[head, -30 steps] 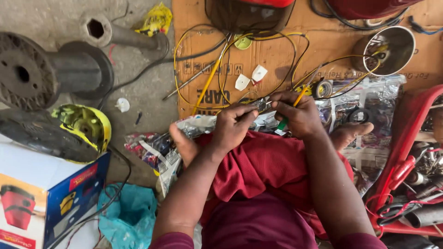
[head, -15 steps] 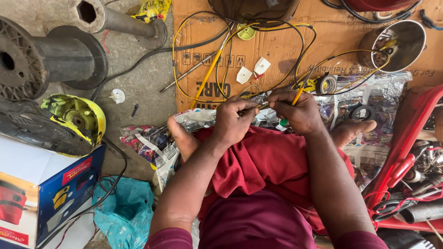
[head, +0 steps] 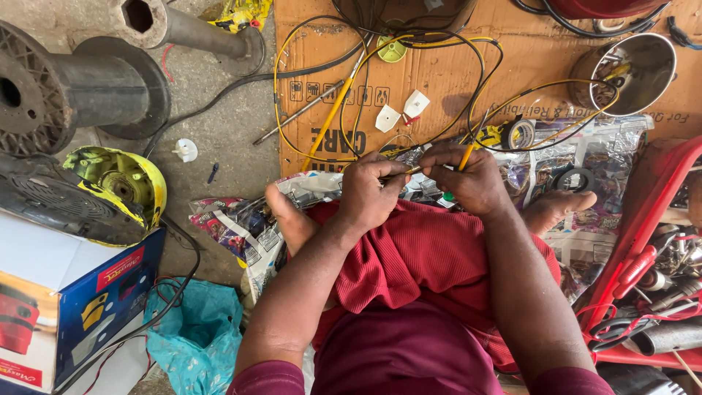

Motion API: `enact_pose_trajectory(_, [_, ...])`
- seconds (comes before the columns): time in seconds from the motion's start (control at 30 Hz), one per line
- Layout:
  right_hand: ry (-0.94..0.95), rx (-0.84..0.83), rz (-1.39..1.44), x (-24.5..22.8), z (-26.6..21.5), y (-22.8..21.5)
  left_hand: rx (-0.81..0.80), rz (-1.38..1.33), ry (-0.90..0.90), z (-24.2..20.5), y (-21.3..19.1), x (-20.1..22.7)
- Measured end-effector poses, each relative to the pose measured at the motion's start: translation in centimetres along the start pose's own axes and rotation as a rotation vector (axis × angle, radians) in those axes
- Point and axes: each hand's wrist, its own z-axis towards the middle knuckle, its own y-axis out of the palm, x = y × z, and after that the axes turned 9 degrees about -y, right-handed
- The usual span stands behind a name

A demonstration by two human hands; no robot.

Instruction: The person sits on the floor and uses a screwdriver to tighten the screws on a white electrical plug. They manipulate the wires and the plug casing, ensuring the connections are secure.

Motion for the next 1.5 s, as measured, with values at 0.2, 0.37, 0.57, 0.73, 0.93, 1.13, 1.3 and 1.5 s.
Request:
enact_pose_trajectory(0.2, [0.134,0.054,0.128,0.3,0.2,0.4,0.004,0.029,0.006,0.1,-0.1,0.1])
enact_pose_trajectory(0.37, [0.172,0.053,0.295,0.6,0.3,0.8,-0.002,-0.001,-0.012,0.1,0.0,-0.1])
enact_pose_trajectory(0.57, [0.186,0.105,0.435,1.1,0.3,1.3,0.018,0.009,-0.001,0.1,0.0,-0.4])
enact_pose_trajectory(0.73, [0.229,0.146,0.525,2.0,0.5,1.1,0.003,-0.034,-0.021,0.2,0.0,-0.3])
enact_pose_trajectory(0.93, [0.258,0.150,0.691,3.2,0.6,0.7,-0.088,-0.205,-0.067,0.1,-0.1,-0.5])
enact_pose_trajectory(1.13, [0.249,0.152,0.681,3.8,0.5,0.8,-0.205,-0.286,-0.191,0.0,-0.1,-1.6])
enact_pose_trajectory(1.3, [0.242,0.151,0.654,3.3,0.4,0.9,-0.274,-0.444,-0.325,0.1,0.2,-2.4])
enact_pose_trajectory(1.5, [0.260,0.142,0.602,2.6,0.3,1.3,-0.261,-0.398,-0.373,0.3,0.5,-2.8])
